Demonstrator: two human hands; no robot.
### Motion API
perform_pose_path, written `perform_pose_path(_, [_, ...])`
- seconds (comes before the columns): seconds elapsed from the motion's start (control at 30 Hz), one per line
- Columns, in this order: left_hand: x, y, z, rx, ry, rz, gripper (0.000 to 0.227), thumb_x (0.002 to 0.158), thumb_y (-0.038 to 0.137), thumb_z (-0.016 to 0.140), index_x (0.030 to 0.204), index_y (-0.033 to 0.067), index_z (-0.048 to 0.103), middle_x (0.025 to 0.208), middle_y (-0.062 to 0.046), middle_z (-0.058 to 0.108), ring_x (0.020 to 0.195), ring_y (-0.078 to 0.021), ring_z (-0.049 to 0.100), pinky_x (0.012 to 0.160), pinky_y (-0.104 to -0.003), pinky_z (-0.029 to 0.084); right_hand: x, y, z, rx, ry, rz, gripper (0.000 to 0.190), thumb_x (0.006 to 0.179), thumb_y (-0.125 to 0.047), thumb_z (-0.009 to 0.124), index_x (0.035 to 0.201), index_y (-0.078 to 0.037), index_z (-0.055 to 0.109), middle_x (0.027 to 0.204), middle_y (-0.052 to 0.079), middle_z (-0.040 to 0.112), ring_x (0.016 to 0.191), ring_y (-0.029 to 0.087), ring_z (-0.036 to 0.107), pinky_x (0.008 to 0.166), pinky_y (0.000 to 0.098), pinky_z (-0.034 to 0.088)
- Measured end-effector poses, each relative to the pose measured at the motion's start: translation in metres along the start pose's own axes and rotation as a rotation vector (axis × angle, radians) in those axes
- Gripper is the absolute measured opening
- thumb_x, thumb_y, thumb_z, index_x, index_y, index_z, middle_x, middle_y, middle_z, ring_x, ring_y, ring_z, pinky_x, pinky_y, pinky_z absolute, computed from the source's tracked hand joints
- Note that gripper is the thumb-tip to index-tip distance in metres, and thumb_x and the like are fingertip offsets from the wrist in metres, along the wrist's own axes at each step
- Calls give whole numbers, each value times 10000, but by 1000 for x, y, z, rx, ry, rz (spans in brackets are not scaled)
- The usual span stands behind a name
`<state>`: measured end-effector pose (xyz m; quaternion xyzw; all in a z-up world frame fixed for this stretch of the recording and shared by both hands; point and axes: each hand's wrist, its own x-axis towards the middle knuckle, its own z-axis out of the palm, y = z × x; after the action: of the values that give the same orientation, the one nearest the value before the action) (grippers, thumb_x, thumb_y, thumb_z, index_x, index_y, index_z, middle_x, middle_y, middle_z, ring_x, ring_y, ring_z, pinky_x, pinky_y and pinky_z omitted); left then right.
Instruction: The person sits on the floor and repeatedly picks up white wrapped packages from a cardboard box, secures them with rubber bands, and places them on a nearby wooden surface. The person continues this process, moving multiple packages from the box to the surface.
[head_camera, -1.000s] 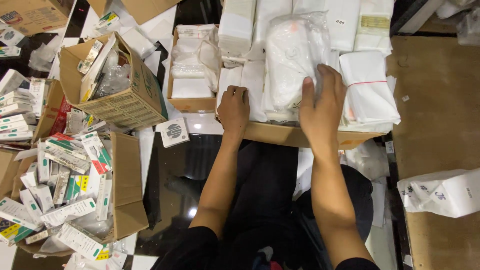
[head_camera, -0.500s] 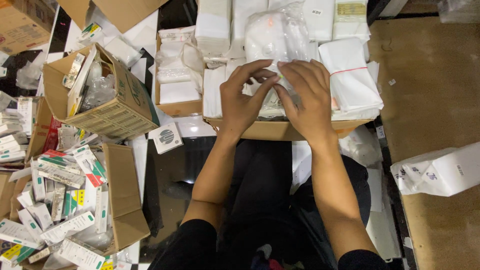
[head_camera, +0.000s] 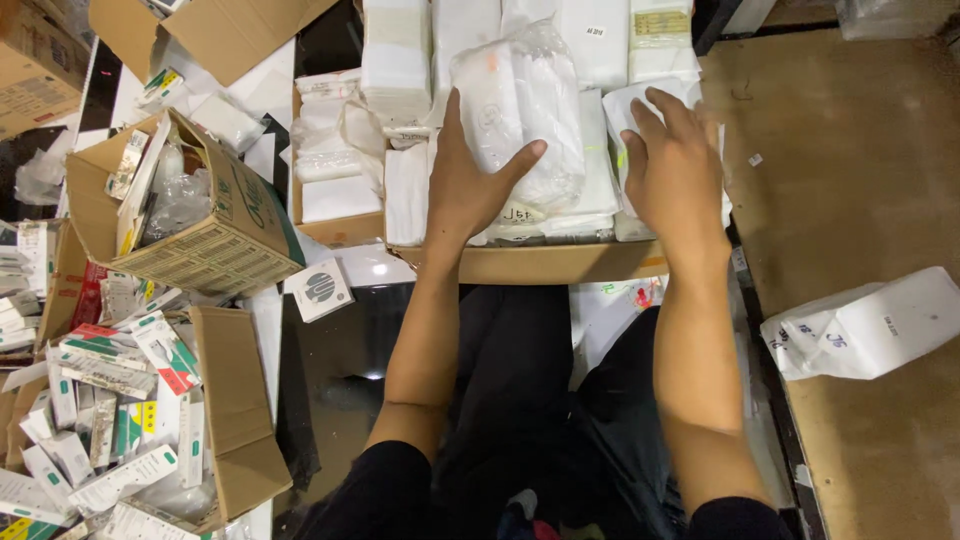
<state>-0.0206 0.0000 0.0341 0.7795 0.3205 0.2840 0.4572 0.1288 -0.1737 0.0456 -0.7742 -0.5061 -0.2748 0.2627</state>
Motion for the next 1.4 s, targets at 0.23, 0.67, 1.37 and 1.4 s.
perform_pose_path(0.23, [3,-32,8,-510,46,-122,920,1013,644,470,1612,-15,238,1648,-305,263,1544,-438,224,1282,-523,168,10,-81,-1,684,-154,153,475,1089,-107,535,1494,117,428,1500,414,422,1374,633,370,1149,687,301])
perform_pose_path(0.67, [-25,-43,-19,-603,171,321,684,1048,204,569,1641,52,265,1691,-221,277,1598,-341,186,1334,-497,132,7,-169,61,587,416,69,430,1005,-214,724,1379,-12,663,1559,248,452,1392,398,550,1132,437,520])
perform_pose_path(1.37, [-8,-132,-17,-503,211,-26,511,1053,128,506,1548,23,436,1561,-292,440,1494,-425,359,1243,-527,280,-51,-182,155,304,199,-157,265,1022,3,518,1217,75,682,1376,186,636,1367,313,559,1233,476,332])
perform_pose_path(1.4, [-10,-135,-14,-507,215,-39,501,1060,138,506,1547,39,448,1558,-274,455,1492,-409,373,1240,-519,293,-57,-182,153,306,214,-162,288,1014,5,504,1228,71,685,1364,179,645,1355,310,572,1232,475,340])
